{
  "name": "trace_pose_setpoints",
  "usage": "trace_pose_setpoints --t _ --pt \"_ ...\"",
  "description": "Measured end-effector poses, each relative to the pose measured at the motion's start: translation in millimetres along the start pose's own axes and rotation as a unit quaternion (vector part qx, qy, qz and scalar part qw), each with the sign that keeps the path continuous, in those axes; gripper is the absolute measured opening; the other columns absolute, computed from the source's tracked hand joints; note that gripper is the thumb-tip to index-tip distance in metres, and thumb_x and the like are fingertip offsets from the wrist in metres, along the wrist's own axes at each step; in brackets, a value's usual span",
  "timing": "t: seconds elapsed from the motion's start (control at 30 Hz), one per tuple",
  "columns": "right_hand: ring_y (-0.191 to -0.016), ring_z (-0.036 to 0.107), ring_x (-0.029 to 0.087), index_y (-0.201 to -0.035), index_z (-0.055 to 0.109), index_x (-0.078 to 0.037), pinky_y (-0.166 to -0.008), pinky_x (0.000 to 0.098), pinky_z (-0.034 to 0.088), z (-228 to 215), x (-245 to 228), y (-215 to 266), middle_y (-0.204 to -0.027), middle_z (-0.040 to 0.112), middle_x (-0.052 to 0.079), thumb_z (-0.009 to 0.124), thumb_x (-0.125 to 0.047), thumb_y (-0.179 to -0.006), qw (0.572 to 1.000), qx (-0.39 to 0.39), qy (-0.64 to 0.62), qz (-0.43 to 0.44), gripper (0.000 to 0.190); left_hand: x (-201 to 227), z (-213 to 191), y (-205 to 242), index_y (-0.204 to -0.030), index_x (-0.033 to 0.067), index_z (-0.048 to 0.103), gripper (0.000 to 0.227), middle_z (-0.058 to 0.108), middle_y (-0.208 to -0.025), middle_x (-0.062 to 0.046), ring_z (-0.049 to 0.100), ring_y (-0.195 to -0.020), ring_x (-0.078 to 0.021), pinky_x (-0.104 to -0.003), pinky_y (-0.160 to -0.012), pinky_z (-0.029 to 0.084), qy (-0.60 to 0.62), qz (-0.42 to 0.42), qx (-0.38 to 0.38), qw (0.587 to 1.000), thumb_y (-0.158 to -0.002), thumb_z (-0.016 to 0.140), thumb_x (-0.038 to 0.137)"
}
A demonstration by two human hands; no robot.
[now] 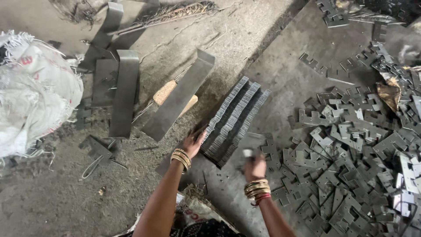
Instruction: The person sits on the floor and sorts small metal pieces from a large pile into neat stacks. They pick up pieces one by one or in small groups, align them, and place them into organized stacks on the floor.
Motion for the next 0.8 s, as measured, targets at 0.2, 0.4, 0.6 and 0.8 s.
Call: trace_pose_setpoints --t 0.2,0.4,0.6,0.8 --pt "-0.067 0.05 0.015 -0.102 0.062 0.008 -0.059 0.0345 0.043 18 66 -8 -0.078 0.062 0.006 0.06 -0.018 -0.101 0.968 0.12 -0.199 0.095 0.026 7 -5 0 -0.148 0.028 0.053 0.061 0.042 -0.162 -0.004 0.023 -0.156 -0.0315 -0.044 -0.127 0.019 0.016 0.012 -0.001 1.0 -0.099 0.038 0.061" --pt "-0.068 0.056 0.016 -0.105 0.066 0.007 -0.061 0.0355 0.047 62 47 -8 -0.078 0.068 0.012 0.068 -0.025 -0.098 0.984 -0.009 -0.143 0.106 0.033 14 -10 2 -0.152 0.0296 0.046 0.061 0.029 -0.165 -0.006 0.015 -0.154 -0.0321 -0.044 -0.124 0.014 0.013 -0.041 -0.034 0.998 -0.099 0.038 0.059" --pt "-0.076 0.066 0.028 -0.112 0.065 0.005 -0.066 0.0436 0.052 37 34 -18 -0.091 0.072 0.018 0.061 -0.016 -0.095 0.98 0.052 -0.123 0.146 0.028 16 -10 3 -0.152 0.0295 0.048 0.064 0.042 -0.164 -0.005 0.022 -0.157 -0.0303 -0.043 -0.128 0.016 0.023 0.02 -0.02 0.999 -0.1 0.032 0.064" --pt "-0.093 0.072 0.038 -0.12 0.06 0.001 -0.082 0.0451 0.057 13 -24 12 -0.103 0.073 0.027 0.058 -0.038 -0.102 0.967 -0.17 0.158 0.107 0.043 30 -19 8 -0.154 0.0297 0.043 0.067 0.028 -0.165 -0.008 0.021 -0.15 -0.0307 -0.049 -0.119 0.022 -0.011 -0.088 -0.071 0.994 -0.097 0.036 0.065"
Point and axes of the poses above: each hand's wrist, its own y-axis away from the middle knuckle, its own z-axis out of the palm, x = y × z, the point moved 3 cm from there along -y, towards the middle knuckle
